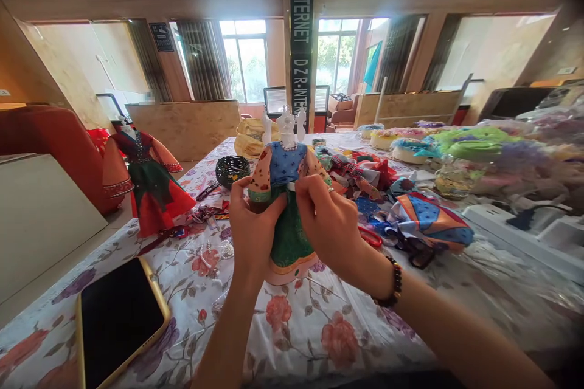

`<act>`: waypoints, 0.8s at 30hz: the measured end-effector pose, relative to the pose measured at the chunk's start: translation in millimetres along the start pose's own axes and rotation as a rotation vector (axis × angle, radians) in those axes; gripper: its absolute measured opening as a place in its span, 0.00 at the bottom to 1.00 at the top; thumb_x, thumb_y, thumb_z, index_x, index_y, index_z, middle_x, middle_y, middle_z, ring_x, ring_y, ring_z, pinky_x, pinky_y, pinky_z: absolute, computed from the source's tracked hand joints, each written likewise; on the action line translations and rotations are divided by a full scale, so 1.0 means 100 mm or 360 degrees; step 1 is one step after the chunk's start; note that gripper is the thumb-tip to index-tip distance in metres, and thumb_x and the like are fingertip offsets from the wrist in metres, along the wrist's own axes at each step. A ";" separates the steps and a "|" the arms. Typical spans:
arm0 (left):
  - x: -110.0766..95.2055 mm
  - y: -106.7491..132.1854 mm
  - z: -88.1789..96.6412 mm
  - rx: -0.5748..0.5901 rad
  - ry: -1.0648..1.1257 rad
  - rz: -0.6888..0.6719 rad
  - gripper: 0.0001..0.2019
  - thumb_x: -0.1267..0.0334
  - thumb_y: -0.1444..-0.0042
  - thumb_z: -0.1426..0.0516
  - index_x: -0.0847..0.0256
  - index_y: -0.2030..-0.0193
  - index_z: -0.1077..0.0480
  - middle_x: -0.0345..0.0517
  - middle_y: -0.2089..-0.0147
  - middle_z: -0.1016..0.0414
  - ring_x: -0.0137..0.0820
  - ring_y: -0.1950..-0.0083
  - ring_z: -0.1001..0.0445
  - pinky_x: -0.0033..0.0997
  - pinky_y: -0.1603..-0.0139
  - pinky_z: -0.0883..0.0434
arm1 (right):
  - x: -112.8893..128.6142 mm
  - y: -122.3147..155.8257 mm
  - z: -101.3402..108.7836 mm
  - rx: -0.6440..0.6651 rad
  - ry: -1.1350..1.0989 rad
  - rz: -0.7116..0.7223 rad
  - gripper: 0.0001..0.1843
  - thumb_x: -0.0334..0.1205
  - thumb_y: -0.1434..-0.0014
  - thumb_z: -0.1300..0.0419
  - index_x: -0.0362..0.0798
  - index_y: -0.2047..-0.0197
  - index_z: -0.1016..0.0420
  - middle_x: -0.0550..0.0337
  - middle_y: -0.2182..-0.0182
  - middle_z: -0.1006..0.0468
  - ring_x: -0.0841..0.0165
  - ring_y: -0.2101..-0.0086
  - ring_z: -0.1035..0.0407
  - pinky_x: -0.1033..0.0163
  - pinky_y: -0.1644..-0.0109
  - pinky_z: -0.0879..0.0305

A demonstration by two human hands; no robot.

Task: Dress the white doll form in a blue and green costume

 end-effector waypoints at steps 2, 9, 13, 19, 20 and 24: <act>0.00 0.00 -0.03 0.0052 0.0007 0.0023 0.22 0.69 0.63 0.35 0.57 0.60 0.37 0.35 0.69 0.24 0.27 0.70 0.26 0.26 0.68 0.29 | -0.01 0.00 0.00 -0.0004 0.0034 0.0036 0.10 0.29 0.36 0.53 0.48 0.69 0.37 0.64 0.78 0.28 0.75 0.78 0.36 0.69 0.73 0.43; 0.00 0.02 -0.06 0.0012 0.0024 -0.0034 0.21 0.68 0.62 0.35 0.57 0.62 0.38 0.34 0.69 0.25 0.27 0.70 0.26 0.26 0.68 0.30 | -0.01 -0.12 0.02 0.0227 0.0028 -0.0018 0.09 0.28 0.37 0.54 0.49 0.67 0.38 0.65 0.80 0.32 0.74 0.80 0.40 0.69 0.76 0.47; 0.00 0.03 -0.03 -0.0064 0.0037 -0.0049 0.24 0.68 0.65 0.33 0.57 0.62 0.39 0.34 0.70 0.26 0.27 0.71 0.26 0.25 0.70 0.30 | 0.03 -0.16 0.01 0.0274 0.0002 0.0002 0.09 0.29 0.37 0.55 0.49 0.65 0.38 0.66 0.81 0.32 0.74 0.82 0.43 0.68 0.78 0.50; 0.01 0.03 0.00 -0.0115 0.0074 -0.0070 0.24 0.65 0.67 0.32 0.57 0.63 0.39 0.34 0.71 0.26 0.28 0.71 0.26 0.24 0.71 0.30 | 0.10 -0.11 -0.06 0.0210 0.0061 0.0059 0.10 0.27 0.38 0.55 0.49 0.68 0.39 0.63 0.77 0.29 0.74 0.79 0.40 0.67 0.76 0.51; 0.01 0.03 0.01 -0.0125 0.0065 -0.0076 0.24 0.65 0.67 0.32 0.57 0.63 0.39 0.34 0.72 0.26 0.28 0.71 0.27 0.24 0.71 0.31 | 0.10 -0.10 -0.07 0.0202 0.0072 0.0058 0.10 0.26 0.38 0.55 0.49 0.67 0.39 0.63 0.77 0.29 0.74 0.79 0.40 0.67 0.76 0.51; 0.02 0.03 0.02 -0.0158 0.0058 -0.0082 0.24 0.68 0.67 0.33 0.56 0.63 0.39 0.34 0.72 0.27 0.28 0.72 0.27 0.24 0.72 0.31 | 0.11 -0.11 -0.10 0.0175 0.0084 0.0060 0.11 0.26 0.39 0.55 0.49 0.68 0.39 0.64 0.77 0.29 0.75 0.79 0.41 0.68 0.76 0.51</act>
Point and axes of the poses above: each hand's wrist, its own y-axis away from the middle knuckle, its own z-axis out of the back of the hand, x = y × z, the point moved 4 cm from there along -y, towards the middle knuckle
